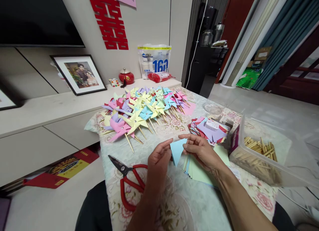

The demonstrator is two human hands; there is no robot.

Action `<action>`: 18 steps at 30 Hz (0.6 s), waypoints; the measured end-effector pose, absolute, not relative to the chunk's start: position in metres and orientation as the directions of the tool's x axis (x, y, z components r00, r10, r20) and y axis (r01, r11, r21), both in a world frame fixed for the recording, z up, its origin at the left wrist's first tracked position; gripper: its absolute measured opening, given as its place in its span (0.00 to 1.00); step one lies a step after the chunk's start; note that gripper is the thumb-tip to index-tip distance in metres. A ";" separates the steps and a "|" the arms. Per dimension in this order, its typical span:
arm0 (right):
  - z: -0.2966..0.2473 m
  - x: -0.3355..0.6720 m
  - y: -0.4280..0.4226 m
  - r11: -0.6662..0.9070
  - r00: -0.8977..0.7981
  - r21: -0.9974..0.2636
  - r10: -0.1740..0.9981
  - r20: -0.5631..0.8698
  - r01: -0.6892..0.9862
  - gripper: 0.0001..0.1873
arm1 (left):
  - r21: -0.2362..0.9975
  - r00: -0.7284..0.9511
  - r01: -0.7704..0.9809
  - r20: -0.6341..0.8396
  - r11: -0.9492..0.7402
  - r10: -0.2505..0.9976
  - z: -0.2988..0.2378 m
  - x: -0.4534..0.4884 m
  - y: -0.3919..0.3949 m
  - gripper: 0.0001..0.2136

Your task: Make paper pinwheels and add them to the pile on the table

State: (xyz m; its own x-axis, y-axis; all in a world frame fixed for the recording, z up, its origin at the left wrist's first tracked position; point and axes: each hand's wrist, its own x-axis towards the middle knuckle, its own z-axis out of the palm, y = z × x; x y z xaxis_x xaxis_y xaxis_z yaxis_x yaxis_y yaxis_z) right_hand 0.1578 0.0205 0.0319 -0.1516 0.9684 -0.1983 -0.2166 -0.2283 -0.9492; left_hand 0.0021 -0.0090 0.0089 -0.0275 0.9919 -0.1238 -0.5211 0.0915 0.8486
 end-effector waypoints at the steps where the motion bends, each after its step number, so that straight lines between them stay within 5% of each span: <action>1: 0.032 0.158 0.021 -0.229 -0.154 -0.948 0.968 -0.198 -0.222 0.23 | 0.849 -0.032 -0.520 -0.125 0.090 0.992 0.009 0.002 -0.009 0.15; 18: 0.029 0.159 0.021 -0.241 -0.160 -0.938 0.966 -0.205 -0.251 0.21 | 0.884 -0.118 -0.466 -0.095 0.029 0.989 0.013 0.010 -0.009 0.17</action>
